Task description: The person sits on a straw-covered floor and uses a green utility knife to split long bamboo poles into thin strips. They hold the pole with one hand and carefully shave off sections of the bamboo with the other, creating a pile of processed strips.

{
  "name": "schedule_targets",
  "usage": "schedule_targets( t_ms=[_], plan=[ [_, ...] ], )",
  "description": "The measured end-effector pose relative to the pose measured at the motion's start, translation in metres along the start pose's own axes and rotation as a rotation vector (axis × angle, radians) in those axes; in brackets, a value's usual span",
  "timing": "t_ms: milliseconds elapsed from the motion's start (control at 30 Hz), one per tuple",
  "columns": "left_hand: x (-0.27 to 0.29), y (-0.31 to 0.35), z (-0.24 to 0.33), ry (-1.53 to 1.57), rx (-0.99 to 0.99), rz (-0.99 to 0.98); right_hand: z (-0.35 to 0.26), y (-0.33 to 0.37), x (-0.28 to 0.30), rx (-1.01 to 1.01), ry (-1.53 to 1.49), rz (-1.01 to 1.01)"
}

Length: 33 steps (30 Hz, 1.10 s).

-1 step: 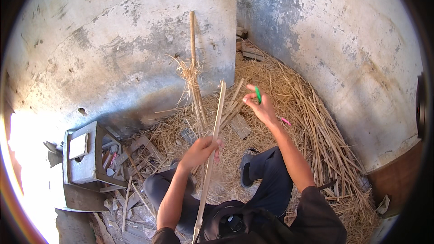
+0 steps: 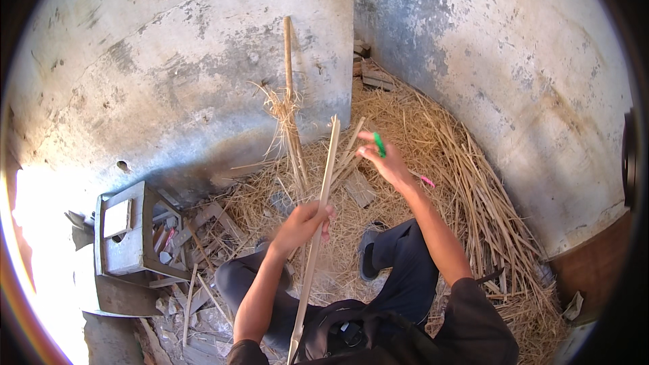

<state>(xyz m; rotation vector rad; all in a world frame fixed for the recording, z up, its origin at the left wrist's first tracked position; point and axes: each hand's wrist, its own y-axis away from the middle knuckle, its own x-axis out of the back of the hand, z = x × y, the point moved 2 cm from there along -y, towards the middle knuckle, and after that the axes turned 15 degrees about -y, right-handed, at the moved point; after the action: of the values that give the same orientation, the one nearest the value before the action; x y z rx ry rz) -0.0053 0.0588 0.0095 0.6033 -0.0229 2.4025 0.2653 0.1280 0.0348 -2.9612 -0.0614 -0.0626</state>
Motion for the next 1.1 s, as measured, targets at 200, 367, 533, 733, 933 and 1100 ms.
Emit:
schedule_targets(
  t_ms=[200,367,533,733,933,1100],
  plan=[
    [-0.019,-0.006,0.015,0.173,0.047,-0.087,-0.012,0.013,-0.034,-0.162,-0.223,-0.224],
    [-0.004,0.017,-0.002,-0.094,-0.334,-0.671,-0.005,0.005,-0.018,-0.114,-0.370,-0.076],
    [0.009,0.025,-0.014,0.048,0.035,-0.541,-0.006,0.003,-0.013,0.042,-0.238,0.030],
    [0.005,0.003,0.004,0.229,-0.006,0.136,-0.003,0.013,-0.031,0.082,0.322,-0.157],
    [-0.002,0.002,0.013,0.373,0.072,0.206,-0.019,0.028,-0.048,0.276,0.389,-0.253],
    [-0.007,0.006,0.017,0.322,0.091,0.264,-0.012,0.030,-0.054,0.427,0.419,-0.268]
  ],
)
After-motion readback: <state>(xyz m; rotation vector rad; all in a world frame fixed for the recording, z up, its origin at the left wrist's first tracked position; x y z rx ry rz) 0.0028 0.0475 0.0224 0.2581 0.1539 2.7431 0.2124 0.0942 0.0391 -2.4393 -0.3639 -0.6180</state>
